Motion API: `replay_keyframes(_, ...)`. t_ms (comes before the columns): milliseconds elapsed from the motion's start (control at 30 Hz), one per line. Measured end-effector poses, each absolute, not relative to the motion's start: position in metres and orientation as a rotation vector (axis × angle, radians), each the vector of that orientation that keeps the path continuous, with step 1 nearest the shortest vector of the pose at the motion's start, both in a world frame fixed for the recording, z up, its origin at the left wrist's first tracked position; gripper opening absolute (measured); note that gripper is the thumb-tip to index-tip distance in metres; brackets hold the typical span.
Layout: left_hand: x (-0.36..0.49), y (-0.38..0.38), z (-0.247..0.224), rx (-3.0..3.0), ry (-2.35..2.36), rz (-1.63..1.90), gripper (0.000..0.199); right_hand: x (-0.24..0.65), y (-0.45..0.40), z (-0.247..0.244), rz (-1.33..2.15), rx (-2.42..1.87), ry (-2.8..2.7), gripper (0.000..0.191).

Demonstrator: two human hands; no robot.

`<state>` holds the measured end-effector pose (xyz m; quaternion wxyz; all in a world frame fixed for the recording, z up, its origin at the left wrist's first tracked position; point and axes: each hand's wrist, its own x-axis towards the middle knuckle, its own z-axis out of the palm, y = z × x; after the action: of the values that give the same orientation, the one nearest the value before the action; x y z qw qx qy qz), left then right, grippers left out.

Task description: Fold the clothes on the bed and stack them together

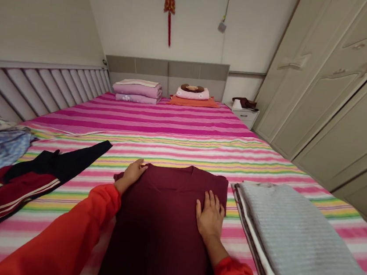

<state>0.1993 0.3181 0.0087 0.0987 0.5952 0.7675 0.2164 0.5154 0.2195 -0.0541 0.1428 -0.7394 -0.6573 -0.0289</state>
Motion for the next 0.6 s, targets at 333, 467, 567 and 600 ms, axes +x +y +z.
replay_keyframes(333,0.218,0.331,0.002,1.709,2.355,0.724,0.04,0.515,0.217,-0.048,-0.06,-2.111,-1.883,0.055)
replay_keyframes(467,0.235,0.298,-0.013,1.961,2.203,0.747,0.048,0.514,0.217,-0.047,-0.041,-2.1,-1.875,0.055)
replay_keyframes(567,0.219,0.277,-0.018,2.129,2.128,0.509,0.049,0.515,0.217,-0.046,-0.047,-2.081,-1.871,0.054)
replay_keyframes(600,0.209,0.272,-0.017,2.123,2.171,0.429,0.049,0.515,0.217,-0.046,-0.051,-2.072,-1.87,0.054)
